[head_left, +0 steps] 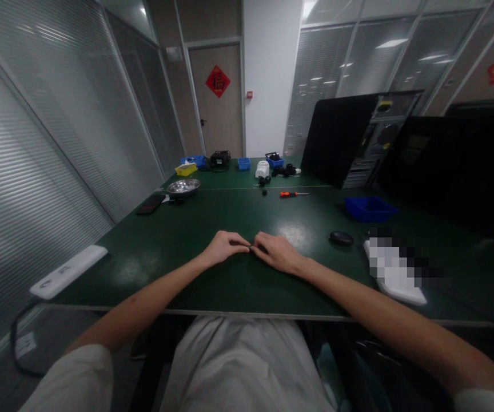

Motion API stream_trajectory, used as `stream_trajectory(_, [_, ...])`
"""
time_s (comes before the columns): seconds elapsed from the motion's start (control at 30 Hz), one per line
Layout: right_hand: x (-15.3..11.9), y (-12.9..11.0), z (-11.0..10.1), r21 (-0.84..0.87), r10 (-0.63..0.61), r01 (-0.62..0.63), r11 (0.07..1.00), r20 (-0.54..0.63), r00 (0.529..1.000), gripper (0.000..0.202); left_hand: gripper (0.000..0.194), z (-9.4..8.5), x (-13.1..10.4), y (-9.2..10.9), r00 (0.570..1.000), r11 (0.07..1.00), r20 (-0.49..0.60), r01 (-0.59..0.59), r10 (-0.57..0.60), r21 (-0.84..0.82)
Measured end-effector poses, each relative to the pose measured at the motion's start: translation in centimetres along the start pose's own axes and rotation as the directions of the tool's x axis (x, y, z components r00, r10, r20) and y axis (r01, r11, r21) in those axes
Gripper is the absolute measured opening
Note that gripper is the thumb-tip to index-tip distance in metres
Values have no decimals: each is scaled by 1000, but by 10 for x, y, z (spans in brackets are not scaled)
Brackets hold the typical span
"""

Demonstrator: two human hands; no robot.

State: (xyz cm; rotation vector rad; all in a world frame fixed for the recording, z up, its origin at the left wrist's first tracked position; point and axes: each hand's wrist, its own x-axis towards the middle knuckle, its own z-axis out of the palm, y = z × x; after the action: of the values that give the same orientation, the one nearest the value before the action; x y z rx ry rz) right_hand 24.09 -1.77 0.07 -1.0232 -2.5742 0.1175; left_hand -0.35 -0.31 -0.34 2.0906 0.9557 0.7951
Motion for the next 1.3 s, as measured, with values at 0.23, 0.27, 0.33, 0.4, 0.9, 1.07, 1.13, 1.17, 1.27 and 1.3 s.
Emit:
stream_trajectory(0.23, [0, -3, -2, -8, 11, -11, 1000, -13, 1000, 19, 29, -9, 12, -13, 998, 998, -54, 39, -36, 56])
stream_trajectory(0.27, [0, -3, -1, -3, 12, -12, 1000, -15, 1000, 19, 27, -10, 14, -16, 998, 994, -54, 20, -14, 109])
stream_trajectory(0.33, [1, -1, 0, 9, 13, -12, 1000, -18, 1000, 18, 23, -11, 19, -21, 999, 979, -28, -31, 37, 202])
stream_trajectory(0.4, [1, 0, 1, 22, 9, -8, 1000, -27, 1000, 17, 21, -11, 21, -24, 997, 964, -1, -72, 74, 255])
stream_trajectory(0.9, [0, 3, -2, 62, 14, -11, 998, -51, 999, 18, 20, -19, -1, 2, 963, 906, 137, -265, 232, 330])
stream_trajectory(1.07, [0, 4, -3, 65, 15, -11, 998, -52, 999, 19, 24, -21, 1, -2, 971, 917, 148, -227, 187, 327])
stream_trajectory(1.13, [0, 4, -3, 60, 13, -9, 998, -55, 998, 19, 25, -24, 0, -3, 972, 919, 169, -209, 160, 333])
stream_trajectory(1.17, [0, 5, -3, 59, 13, -9, 998, -57, 998, 19, 26, -28, -1, -5, 974, 921, 174, -198, 146, 336])
stream_trajectory(1.27, [-1, 5, -3, 65, 14, -10, 998, -58, 998, 20, 30, -54, -6, -19, 990, 933, 125, -108, 68, 342])
stream_trajectory(1.3, [-1, 5, -3, 71, 13, -9, 997, -56, 998, 20, 32, -69, -10, -28, 996, 936, 86, -57, 28, 348])
